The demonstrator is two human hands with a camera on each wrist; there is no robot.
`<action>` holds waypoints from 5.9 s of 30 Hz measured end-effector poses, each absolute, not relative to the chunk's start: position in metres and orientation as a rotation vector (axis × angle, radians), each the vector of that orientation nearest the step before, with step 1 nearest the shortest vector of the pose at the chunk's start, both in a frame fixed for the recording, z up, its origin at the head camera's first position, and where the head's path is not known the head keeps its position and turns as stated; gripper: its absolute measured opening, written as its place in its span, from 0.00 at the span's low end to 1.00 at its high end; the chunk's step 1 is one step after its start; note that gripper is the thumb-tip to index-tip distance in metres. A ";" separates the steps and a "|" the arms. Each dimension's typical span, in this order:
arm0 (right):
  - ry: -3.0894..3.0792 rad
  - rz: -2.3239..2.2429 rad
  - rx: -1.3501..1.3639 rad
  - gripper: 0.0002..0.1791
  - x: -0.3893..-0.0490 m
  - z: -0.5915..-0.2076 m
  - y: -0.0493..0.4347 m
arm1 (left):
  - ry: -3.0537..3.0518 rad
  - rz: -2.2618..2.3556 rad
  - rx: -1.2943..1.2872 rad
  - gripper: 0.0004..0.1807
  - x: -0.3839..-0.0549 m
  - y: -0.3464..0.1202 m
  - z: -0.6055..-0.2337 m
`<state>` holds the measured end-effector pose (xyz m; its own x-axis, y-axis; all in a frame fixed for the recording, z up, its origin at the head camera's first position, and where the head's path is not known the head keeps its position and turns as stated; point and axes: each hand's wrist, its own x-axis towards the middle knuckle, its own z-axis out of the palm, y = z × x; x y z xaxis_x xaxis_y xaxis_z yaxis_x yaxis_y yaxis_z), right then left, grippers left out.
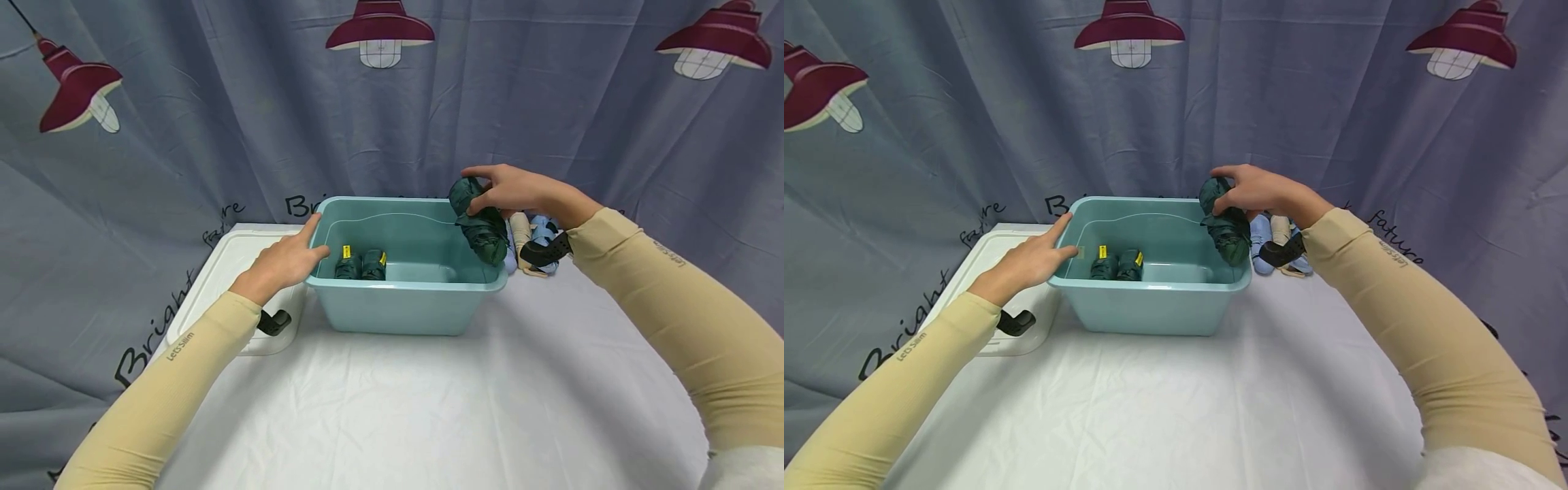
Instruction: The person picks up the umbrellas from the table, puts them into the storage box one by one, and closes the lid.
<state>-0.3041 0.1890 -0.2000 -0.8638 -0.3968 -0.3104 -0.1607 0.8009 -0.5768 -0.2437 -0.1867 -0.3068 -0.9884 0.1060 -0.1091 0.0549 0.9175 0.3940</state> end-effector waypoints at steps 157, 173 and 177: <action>2.329 -0.903 -0.582 0.31 -0.310 -0.214 0.185 | 2.977 0.600 0.131 0.40 -0.235 -0.179 -0.304; 2.593 -0.989 -0.401 0.36 -0.321 -0.225 0.266 | 2.943 0.635 0.139 0.40 -0.238 -0.181 -0.306; 2.645 -0.988 -0.363 0.39 -0.327 -0.235 0.281 | 2.949 0.618 0.137 0.40 -0.239 -0.181 -0.305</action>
